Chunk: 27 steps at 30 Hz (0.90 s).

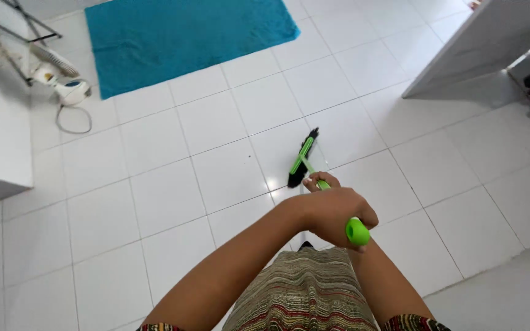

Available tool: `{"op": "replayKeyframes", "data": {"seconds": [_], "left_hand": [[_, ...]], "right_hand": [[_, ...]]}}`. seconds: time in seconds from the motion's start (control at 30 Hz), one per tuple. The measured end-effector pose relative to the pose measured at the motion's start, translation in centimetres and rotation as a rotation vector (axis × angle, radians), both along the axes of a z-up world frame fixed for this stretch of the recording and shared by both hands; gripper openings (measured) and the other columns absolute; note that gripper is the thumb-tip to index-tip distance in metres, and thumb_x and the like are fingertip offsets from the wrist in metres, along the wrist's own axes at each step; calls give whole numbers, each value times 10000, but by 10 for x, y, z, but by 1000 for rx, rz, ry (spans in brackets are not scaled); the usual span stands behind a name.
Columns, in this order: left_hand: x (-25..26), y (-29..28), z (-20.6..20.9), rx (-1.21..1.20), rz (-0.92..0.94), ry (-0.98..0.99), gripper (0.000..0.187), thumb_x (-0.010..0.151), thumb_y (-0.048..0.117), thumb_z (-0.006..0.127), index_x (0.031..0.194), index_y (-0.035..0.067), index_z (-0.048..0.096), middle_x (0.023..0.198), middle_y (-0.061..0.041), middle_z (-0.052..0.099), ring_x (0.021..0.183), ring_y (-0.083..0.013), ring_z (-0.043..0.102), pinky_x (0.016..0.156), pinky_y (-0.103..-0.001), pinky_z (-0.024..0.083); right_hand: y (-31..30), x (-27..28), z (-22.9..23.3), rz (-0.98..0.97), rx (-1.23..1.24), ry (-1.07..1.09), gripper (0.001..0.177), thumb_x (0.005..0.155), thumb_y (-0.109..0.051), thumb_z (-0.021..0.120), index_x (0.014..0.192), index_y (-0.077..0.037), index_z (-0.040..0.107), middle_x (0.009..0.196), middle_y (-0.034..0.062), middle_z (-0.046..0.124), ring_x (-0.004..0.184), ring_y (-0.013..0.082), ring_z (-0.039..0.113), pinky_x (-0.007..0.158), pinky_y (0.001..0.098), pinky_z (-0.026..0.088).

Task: The person sweeps a tiled floor using a broom with a green handle, moving around a refrigerator, a white door, and a blue rug.

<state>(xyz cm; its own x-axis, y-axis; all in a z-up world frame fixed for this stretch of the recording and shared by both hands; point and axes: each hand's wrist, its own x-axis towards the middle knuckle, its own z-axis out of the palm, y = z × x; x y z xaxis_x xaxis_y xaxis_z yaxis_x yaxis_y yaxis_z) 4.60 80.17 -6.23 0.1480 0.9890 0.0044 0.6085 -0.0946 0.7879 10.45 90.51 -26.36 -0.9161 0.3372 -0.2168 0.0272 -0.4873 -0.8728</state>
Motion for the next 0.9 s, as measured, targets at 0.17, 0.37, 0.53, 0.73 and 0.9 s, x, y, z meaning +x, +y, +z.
{"op": "replayKeyframes", "data": {"seconds": [0.17,0.37,0.53,0.73,0.9], "left_hand": [[13,-115,6,8,322,-117,448,782,417,820,708,91,522,622,-50,591,609,-218,621,589,-402,483],[24,-258,72,347,792,-204,534,866,460,812,670,112,459,605,23,507,602,-116,476,566,-299,413],[36,-338,115,436,1064,-256,527,881,525,756,666,133,477,562,62,450,535,-56,416,483,-253,334],[45,-355,78,310,1251,-252,478,874,572,712,745,128,593,582,71,535,549,-65,502,506,-266,419],[46,-341,43,266,1262,-345,458,829,644,669,814,188,628,602,86,573,572,-49,550,534,-246,458]], "right_hand": [[-83,-12,54,169,39,-16,326,858,-167,683,1170,-162,586,1040,-54,618,972,56,702,654,225,493],[-200,-24,84,493,223,152,347,908,-317,665,1187,-134,569,1124,-9,614,1035,79,607,861,256,566],[-317,-25,56,811,197,425,621,849,-355,768,1344,-93,500,1286,30,593,1195,162,600,942,312,570],[-410,1,-49,1012,333,478,477,879,-302,754,1249,-90,543,1194,1,586,1106,117,579,895,303,551],[-377,-31,-100,976,482,524,357,904,-258,743,1171,-87,578,1118,-24,581,1031,80,561,856,296,535]]}}
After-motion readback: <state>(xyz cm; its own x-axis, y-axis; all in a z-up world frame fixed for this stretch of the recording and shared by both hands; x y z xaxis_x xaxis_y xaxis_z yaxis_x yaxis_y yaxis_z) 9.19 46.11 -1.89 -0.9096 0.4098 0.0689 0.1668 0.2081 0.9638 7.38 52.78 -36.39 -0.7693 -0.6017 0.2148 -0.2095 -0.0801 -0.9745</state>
